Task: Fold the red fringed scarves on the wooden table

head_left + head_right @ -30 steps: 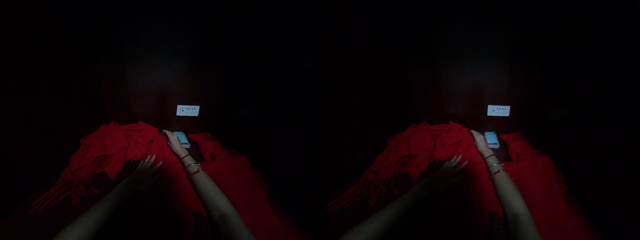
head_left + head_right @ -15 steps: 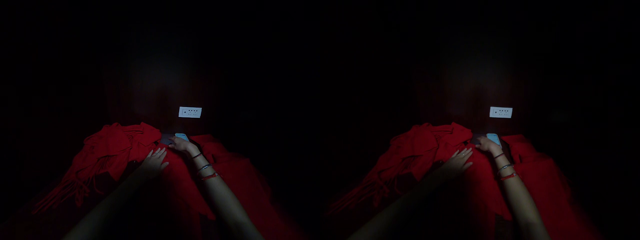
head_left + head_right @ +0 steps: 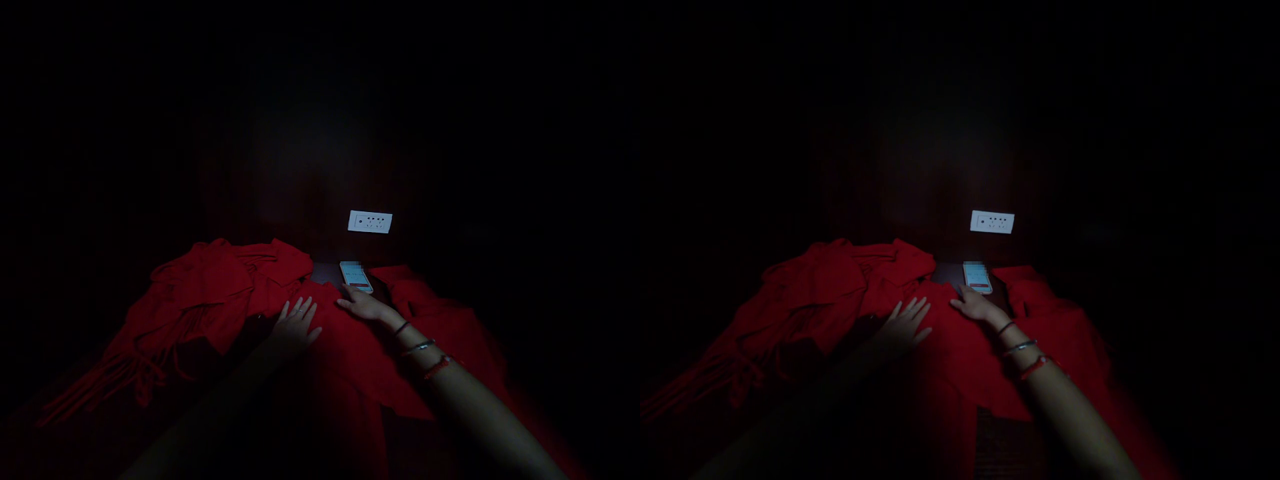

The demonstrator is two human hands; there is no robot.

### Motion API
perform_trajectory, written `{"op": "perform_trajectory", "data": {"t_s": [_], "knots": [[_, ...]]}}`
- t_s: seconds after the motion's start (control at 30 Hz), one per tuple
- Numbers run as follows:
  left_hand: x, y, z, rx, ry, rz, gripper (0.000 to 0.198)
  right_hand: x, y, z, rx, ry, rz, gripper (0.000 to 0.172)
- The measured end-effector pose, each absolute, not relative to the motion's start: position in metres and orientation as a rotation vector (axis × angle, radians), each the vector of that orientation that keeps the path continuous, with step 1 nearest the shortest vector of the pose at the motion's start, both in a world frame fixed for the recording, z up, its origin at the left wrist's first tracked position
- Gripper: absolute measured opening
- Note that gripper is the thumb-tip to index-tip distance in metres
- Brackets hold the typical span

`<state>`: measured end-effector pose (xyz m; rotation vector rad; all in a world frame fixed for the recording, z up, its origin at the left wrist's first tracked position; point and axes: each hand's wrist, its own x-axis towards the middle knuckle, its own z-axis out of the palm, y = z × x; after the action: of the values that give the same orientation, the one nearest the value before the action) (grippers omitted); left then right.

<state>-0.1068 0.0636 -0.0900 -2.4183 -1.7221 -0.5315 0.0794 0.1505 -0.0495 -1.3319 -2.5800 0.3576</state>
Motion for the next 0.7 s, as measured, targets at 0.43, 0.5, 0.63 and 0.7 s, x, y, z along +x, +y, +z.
{"op": "perform_trajectory", "data": {"t_s": [0.43, 0.5, 0.63, 0.7], "knots": [[-0.129, 0.071, -0.075, -2.632, -1.738, -0.837, 0.036, 0.113, 0.112, -0.059, -1.229, -2.619, 0.329, 0.052], [-0.133, 0.073, -0.072, -2.613, -1.754, -0.912, 0.027, 0.12, 0.112, -0.05, -1.258, -2.617, 0.315, 0.039], [-0.135, 0.073, -0.07, -2.709, -1.657, -0.903, 0.02, 0.121, 0.103, -0.033, -1.213, -2.688, 0.292, 0.027], [-0.137, 0.071, -0.07, -2.816, -1.555, -0.873, 0.02, 0.116, 0.097, -0.027, -1.098, -2.734, 0.263, 0.029]]}}
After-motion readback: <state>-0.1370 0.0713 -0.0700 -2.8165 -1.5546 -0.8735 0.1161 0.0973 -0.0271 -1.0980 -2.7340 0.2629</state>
